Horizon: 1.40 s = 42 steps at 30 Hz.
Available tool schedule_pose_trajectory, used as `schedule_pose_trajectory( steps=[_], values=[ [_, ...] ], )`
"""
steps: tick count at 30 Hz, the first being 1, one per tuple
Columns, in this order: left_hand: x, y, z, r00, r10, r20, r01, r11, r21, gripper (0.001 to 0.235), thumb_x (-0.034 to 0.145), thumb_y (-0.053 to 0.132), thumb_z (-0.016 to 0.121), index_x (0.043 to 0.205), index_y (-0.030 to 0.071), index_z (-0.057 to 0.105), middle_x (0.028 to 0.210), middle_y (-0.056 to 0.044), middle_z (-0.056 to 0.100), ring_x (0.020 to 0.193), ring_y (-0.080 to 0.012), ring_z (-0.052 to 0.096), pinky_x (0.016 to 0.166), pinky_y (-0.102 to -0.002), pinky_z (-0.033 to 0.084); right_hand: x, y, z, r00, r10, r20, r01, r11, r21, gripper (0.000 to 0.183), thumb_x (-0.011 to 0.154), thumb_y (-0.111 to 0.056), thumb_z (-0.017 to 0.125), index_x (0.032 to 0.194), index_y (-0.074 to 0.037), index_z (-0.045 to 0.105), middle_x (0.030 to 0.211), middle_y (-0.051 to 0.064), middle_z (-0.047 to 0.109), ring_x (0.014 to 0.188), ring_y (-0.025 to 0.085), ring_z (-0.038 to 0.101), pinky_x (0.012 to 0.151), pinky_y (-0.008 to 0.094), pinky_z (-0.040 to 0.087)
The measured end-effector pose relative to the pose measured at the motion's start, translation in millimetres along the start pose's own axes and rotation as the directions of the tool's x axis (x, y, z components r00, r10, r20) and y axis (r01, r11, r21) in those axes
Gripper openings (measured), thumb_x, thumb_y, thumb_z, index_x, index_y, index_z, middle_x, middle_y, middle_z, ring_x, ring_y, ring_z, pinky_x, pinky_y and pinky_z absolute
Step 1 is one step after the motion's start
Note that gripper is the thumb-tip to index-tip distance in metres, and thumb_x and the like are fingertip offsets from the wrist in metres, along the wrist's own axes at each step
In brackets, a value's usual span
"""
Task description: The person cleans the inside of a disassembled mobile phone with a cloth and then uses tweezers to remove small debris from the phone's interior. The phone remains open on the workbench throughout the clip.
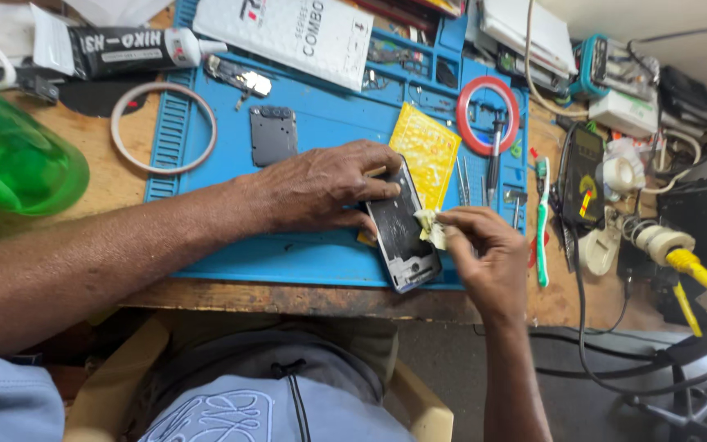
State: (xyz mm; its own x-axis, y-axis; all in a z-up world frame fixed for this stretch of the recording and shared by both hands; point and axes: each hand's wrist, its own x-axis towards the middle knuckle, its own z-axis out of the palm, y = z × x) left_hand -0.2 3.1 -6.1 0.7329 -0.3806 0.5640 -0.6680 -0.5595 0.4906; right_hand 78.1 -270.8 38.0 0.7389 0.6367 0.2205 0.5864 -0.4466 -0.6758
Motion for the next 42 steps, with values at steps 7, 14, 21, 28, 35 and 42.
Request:
schedule_pose_trajectory(
  steps=[7,14,21,28,35,42],
  values=[
    [1,-6,3,1.0,0.011,0.013,-0.012,0.998,0.055,0.057,0.076,0.032,0.083,0.122,0.003,0.067,0.13,-0.013,0.059,0.133,-0.037,0.052,0.109,-0.046,0.047,16,-23,24,0.999,0.023,-0.037,-0.034,0.942,-0.334,0.012,0.091,-0.012,0.079,0.094,-0.001,0.079,0.082,0.012,0.075,0.064,0.02,0.071,0.058,0.034,0.053],
    [4,-1,-2,1.0,0.006,0.014,-0.007,0.997,0.074,0.056,0.076,0.031,0.083,0.121,0.001,0.068,0.129,-0.013,0.06,0.132,-0.0354,0.052,0.108,-0.044,0.047,36,-41,34,0.992,-0.12,-0.033,0.096,0.904,-0.417,0.011,0.091,-0.011,0.078,0.087,-0.001,0.076,0.081,0.016,0.072,0.067,0.027,0.07,0.063,0.039,0.054],
    [2,-2,2,0.999,-0.024,0.021,0.023,0.998,0.052,0.05,0.075,0.03,0.082,0.116,0.002,0.071,0.13,-0.01,0.061,0.133,-0.032,0.052,0.107,-0.041,0.05,42,-28,39,0.995,-0.101,-0.027,0.08,0.906,-0.416,0.012,0.091,-0.011,0.077,0.085,-0.001,0.075,0.08,0.017,0.072,0.066,0.028,0.071,0.062,0.041,0.055],
    [1,2,2,0.999,-0.041,0.019,0.04,0.997,0.065,0.049,0.076,0.03,0.082,0.115,0.002,0.071,0.129,-0.011,0.061,0.132,-0.0321,0.053,0.106,-0.04,0.05,33,-25,36,0.999,-0.05,-0.001,0.044,0.889,-0.456,0.013,0.09,-0.011,0.076,0.084,-0.001,0.073,0.081,0.018,0.072,0.068,0.03,0.071,0.062,0.042,0.055],
    [1,3,1,1.0,-0.002,-0.001,0.002,0.999,0.05,0.052,0.075,0.029,0.083,0.117,0.002,0.07,0.128,-0.011,0.061,0.132,-0.0329,0.054,0.106,-0.042,0.05,41,-39,43,0.982,-0.185,-0.04,0.15,0.888,-0.434,0.009,0.094,-0.01,0.076,0.092,-0.001,0.072,0.089,0.018,0.071,0.078,0.035,0.07,0.069,0.045,0.054],
    [6,8,-1,1.0,-0.029,0.001,0.029,0.997,0.065,0.047,0.079,0.027,0.084,0.117,0.003,0.069,0.136,-0.012,0.059,0.134,-0.0341,0.053,0.108,-0.042,0.049,50,-15,42,0.976,-0.215,-0.04,0.184,0.907,-0.379,0.007,0.094,-0.007,0.077,0.093,-0.001,0.074,0.086,0.018,0.072,0.076,0.032,0.071,0.069,0.041,0.054]
  ],
)
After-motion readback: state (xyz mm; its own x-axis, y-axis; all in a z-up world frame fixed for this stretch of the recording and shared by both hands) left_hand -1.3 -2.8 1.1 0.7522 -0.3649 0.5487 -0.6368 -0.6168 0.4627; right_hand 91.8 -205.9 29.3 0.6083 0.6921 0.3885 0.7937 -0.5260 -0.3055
